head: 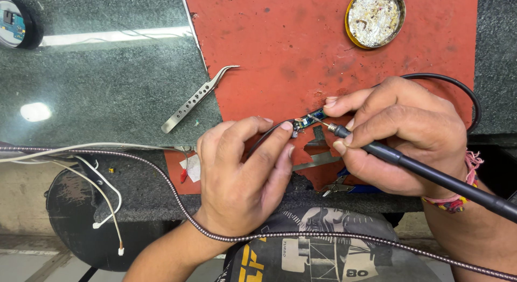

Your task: The person solders a small circuit board on a red work mat, holding the board with one hand while applying a soldering iron to its contacts. They periodically dip the iron in a solder tin, reposition the board, and continue soldering different points along it.

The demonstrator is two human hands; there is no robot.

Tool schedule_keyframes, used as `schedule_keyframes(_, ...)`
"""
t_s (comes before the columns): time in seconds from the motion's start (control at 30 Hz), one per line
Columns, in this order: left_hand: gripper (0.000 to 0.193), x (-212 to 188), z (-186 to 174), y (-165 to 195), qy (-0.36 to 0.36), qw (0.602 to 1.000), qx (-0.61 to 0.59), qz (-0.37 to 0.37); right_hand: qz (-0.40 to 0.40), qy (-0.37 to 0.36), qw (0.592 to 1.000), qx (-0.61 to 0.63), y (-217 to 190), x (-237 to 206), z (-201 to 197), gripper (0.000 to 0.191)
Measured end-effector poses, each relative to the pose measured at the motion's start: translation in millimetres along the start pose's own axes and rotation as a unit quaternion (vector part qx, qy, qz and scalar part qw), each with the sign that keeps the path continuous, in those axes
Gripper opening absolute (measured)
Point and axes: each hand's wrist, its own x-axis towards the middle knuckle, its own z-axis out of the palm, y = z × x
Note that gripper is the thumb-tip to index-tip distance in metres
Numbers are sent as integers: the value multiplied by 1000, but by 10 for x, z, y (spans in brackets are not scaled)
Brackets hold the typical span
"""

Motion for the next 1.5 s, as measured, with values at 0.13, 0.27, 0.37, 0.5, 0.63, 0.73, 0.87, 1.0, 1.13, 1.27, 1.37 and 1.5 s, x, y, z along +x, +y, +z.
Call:
schedule_keyframes(0.13, 34, 52, 53, 41, 34, 998, -33, -46, 0, 5, 1000, 7, 10, 4, 9, 15)
schedule_keyframes(0.27, 30, 86, 93, 51, 17, 998, -14, -67, 2, 0, 1000, 0, 3, -2, -2, 15)
schedule_keyframes(0.37, 25, 76, 106, 61, 21, 997, -19, -69, 3, -2, 1000, 4, 9, -3, -10, 15)
schedule_keyframes(0.5, 25, 65, 107, 44, 22, 997, -30, -67, 6, -6, 1000, 11, 14, -7, -16, 14)
schedule_keyframes(0.63, 29, 54, 94, -3, 16, 998, -40, -53, 8, -7, 1000, 15, 20, -11, -14, 14)
schedule_keyframes(0.73, 29, 44, 94, -16, 14, 998, -40, -54, 5, -8, 1000, 19, 29, -11, -16, 14)
schedule_keyframes(0.87, 28, 46, 76, -46, 5, 998, -44, -51, 6, -9, 1000, 21, 30, -17, -17, 14)
schedule_keyframes(1.0, 28, 50, 62, -55, -4, 997, -51, -54, 14, -4, 1000, 22, 13, -34, -13, 13)
schedule_keyframes(1.13, 27, 57, 60, -47, -6, 997, -51, -56, 21, -2, 1000, 14, 1, -50, -20, 13)
schedule_keyframes(1.27, 24, 65, 81, -29, 2, 996, -49, -68, 28, 0, 1000, 13, 0, -61, -20, 12)
schedule_keyframes(1.37, 21, 66, 99, -20, 10, 996, -44, -73, 28, -3, 1000, 11, 4, -61, -21, 12)
schedule_keyframes(1.5, 21, 71, 107, -29, 15, 997, -43, -68, 26, -8, 1000, 11, 12, -53, -24, 11)
